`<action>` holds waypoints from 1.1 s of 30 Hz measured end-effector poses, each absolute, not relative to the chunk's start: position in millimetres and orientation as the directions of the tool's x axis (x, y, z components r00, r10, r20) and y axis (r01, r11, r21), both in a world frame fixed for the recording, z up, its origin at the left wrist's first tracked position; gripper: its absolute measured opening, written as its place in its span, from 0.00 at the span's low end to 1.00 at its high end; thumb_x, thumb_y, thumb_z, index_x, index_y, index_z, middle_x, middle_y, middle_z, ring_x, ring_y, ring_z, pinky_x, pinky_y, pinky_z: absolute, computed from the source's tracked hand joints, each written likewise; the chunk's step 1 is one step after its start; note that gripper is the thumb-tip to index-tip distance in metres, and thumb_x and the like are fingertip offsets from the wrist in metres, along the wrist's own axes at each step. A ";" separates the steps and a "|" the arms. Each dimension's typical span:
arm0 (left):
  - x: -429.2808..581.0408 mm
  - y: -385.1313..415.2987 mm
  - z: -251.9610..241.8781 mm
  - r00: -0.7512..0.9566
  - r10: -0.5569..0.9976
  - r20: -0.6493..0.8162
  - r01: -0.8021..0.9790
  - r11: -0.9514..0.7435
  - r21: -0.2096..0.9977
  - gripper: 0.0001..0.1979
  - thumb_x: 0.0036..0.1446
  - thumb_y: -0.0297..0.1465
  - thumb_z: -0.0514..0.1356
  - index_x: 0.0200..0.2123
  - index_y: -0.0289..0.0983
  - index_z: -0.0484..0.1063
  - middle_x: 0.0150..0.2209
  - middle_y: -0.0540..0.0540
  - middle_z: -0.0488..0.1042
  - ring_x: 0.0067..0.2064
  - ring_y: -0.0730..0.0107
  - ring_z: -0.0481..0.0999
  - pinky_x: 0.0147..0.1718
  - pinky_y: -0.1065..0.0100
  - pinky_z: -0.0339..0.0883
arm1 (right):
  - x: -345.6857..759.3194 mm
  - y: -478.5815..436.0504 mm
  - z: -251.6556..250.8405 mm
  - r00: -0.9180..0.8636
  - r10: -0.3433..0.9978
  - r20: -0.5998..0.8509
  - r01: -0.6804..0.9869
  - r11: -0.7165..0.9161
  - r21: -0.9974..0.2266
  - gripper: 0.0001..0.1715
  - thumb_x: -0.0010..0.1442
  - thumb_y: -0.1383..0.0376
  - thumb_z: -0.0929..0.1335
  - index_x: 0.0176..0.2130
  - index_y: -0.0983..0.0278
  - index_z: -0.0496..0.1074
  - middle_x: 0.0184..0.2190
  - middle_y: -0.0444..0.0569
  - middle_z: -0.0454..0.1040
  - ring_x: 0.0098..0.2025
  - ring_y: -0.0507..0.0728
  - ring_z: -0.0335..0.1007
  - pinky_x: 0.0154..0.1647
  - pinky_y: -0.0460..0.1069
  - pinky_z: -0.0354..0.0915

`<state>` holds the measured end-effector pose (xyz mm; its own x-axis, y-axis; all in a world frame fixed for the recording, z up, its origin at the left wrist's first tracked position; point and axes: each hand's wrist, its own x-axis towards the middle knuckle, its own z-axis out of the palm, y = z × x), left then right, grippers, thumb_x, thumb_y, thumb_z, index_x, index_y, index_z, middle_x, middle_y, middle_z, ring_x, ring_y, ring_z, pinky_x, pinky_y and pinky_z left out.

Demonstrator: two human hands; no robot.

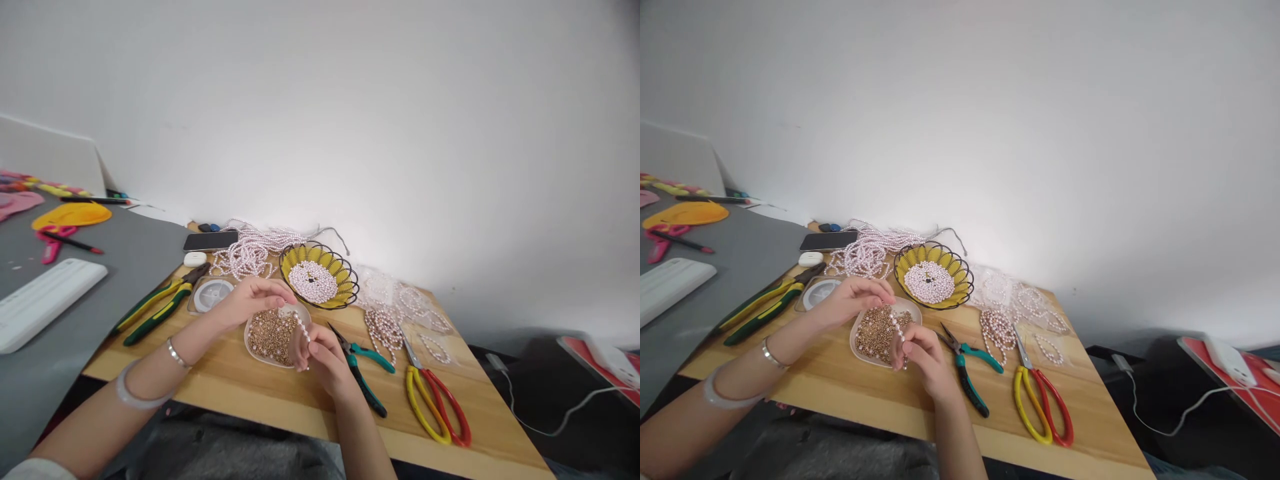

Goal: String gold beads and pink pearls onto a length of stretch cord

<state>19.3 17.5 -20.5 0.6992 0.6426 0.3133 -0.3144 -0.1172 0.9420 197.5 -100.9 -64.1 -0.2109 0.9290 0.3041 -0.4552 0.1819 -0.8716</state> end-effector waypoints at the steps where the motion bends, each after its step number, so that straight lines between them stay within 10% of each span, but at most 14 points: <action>1: 19.4 17.4 -20.6 0.700 0.640 0.316 -0.317 -0.119 0.941 0.10 0.55 0.40 0.72 0.35 0.40 0.86 0.37 0.44 0.83 0.37 0.71 0.79 0.38 0.71 0.71 | 197.8 -100.6 -64.3 -0.210 0.928 0.306 -0.456 0.184 -0.870 0.17 0.66 0.55 0.71 0.29 0.60 0.71 0.21 0.42 0.67 0.25 0.55 0.60 0.29 0.50 0.56; 33: 19.0 18.2 -22.4 0.699 0.645 0.310 -0.306 -0.122 0.944 0.13 0.56 0.42 0.71 0.36 0.37 0.85 0.37 0.42 0.82 0.35 0.71 0.77 0.35 0.70 0.71 | 198.3 -100.9 -65.5 -0.200 0.932 0.301 -0.429 0.193 -0.882 0.17 0.66 0.55 0.70 0.29 0.60 0.71 0.21 0.42 0.67 0.25 0.55 0.61 0.30 0.50 0.56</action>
<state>19.0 18.2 -22.4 0.6989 0.6448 0.3095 -0.3059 -0.1217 0.9442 198.3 -100.9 -65.5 -0.2000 0.9324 0.3010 -0.4295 0.1927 -0.8823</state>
